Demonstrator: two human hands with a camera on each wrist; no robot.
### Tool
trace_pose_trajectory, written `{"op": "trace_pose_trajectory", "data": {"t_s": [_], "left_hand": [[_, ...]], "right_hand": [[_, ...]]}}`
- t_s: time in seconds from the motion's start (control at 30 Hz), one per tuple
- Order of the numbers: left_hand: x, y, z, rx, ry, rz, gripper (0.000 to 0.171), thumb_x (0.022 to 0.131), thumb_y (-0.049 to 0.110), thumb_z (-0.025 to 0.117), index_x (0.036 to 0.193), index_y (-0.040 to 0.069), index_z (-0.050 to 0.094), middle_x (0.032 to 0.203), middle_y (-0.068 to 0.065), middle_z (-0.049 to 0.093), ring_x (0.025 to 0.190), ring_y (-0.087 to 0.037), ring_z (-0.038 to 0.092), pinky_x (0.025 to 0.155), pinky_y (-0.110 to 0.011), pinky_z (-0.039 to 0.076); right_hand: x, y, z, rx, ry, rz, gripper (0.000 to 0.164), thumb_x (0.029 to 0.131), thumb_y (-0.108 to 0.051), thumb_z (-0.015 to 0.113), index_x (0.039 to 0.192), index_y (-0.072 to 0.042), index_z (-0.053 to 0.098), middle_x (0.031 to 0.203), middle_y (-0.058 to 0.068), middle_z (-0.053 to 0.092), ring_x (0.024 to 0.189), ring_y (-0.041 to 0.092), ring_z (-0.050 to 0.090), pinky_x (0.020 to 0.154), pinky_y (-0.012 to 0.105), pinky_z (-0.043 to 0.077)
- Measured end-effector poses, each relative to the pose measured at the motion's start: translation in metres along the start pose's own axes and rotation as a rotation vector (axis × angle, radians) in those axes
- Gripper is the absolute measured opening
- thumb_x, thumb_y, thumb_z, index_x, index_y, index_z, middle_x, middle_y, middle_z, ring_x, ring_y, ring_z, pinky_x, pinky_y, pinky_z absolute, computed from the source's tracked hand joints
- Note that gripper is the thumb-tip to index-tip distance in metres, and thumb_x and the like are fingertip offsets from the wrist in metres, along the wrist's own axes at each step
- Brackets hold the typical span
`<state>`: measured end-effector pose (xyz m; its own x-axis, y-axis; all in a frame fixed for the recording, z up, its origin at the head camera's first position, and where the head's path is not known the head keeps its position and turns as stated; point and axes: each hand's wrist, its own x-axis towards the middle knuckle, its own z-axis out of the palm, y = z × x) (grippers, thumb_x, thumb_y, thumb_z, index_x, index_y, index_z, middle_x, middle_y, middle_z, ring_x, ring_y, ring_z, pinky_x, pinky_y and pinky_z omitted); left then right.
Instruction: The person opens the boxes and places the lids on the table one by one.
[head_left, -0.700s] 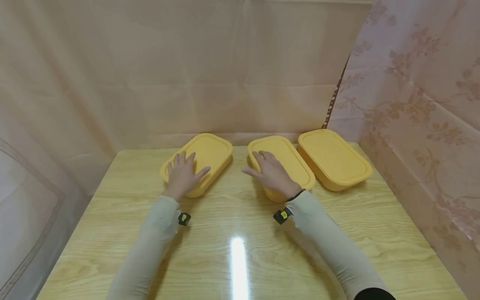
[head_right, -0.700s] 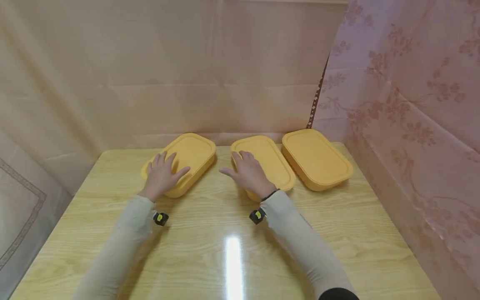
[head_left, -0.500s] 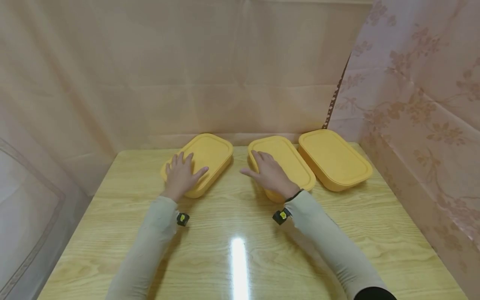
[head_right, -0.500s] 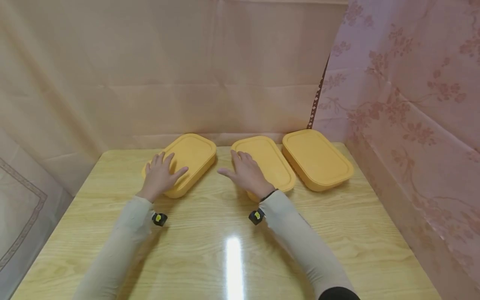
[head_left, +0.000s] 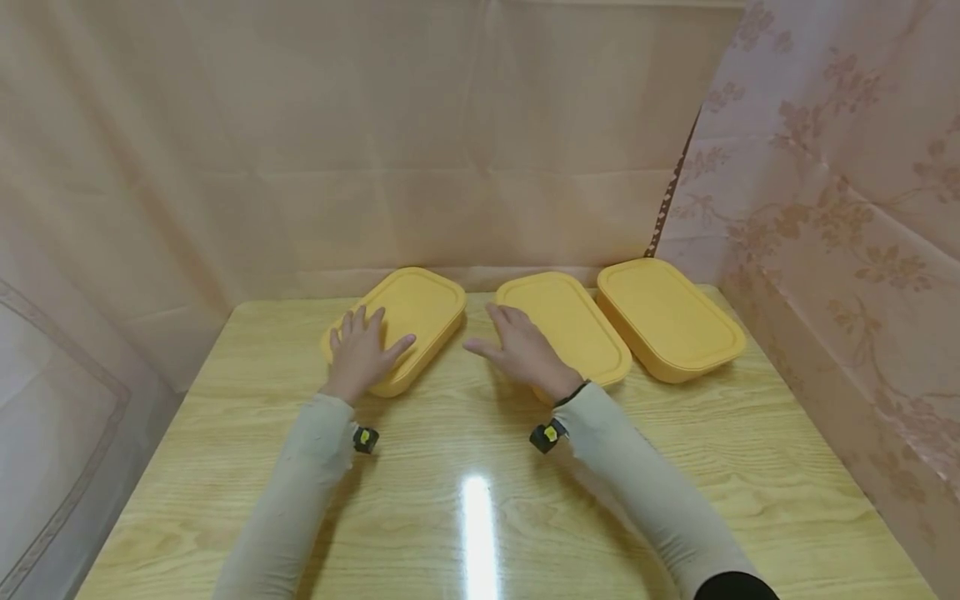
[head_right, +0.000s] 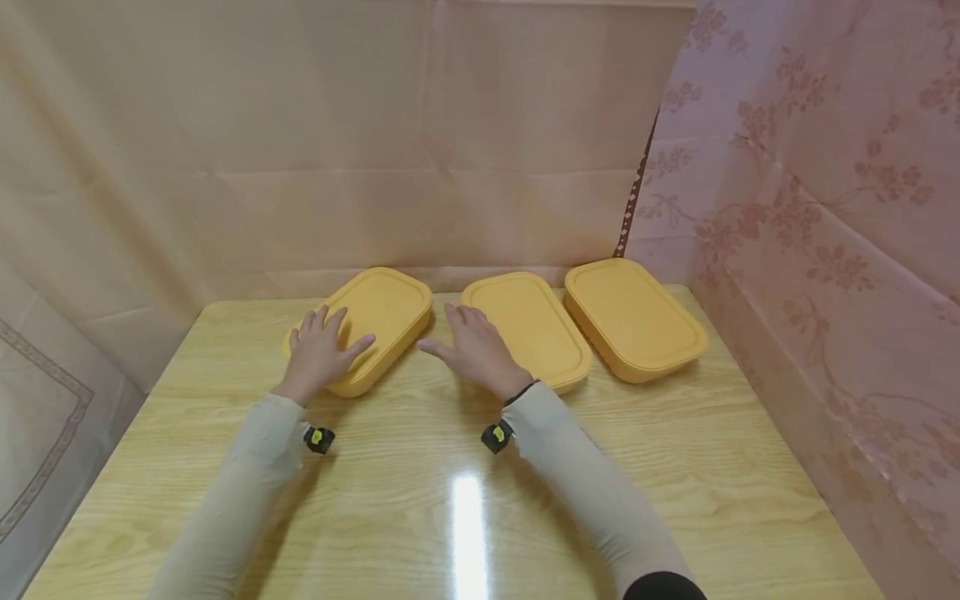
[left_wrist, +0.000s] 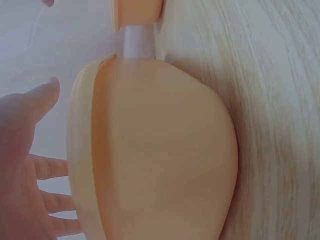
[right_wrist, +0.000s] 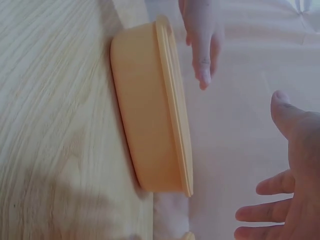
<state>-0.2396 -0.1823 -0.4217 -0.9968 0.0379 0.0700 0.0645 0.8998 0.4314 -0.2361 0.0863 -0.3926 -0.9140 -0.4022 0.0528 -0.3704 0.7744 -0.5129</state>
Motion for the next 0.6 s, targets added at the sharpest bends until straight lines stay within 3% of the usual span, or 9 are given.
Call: {"op": "trace_pose_trajectory", "data": {"t_s": [0.6], "left_hand": [[0.007,-0.007,-0.005,-0.022,0.019,0.003,0.085,0.092,0.062,0.050,0.151,0.004,0.030,0.157,-0.030,0.018,0.146,-0.051,0.010,0.112,-0.073,0.005]], "right_hand": [[0.009,-0.017,0.018,0.064,0.012,-0.020,0.089,0.093,-0.059,0.053,0.155,-0.004,0.018,0.159,0.018,0.027,0.147,0.034,0.025,0.119,0.051,0.026]]}}
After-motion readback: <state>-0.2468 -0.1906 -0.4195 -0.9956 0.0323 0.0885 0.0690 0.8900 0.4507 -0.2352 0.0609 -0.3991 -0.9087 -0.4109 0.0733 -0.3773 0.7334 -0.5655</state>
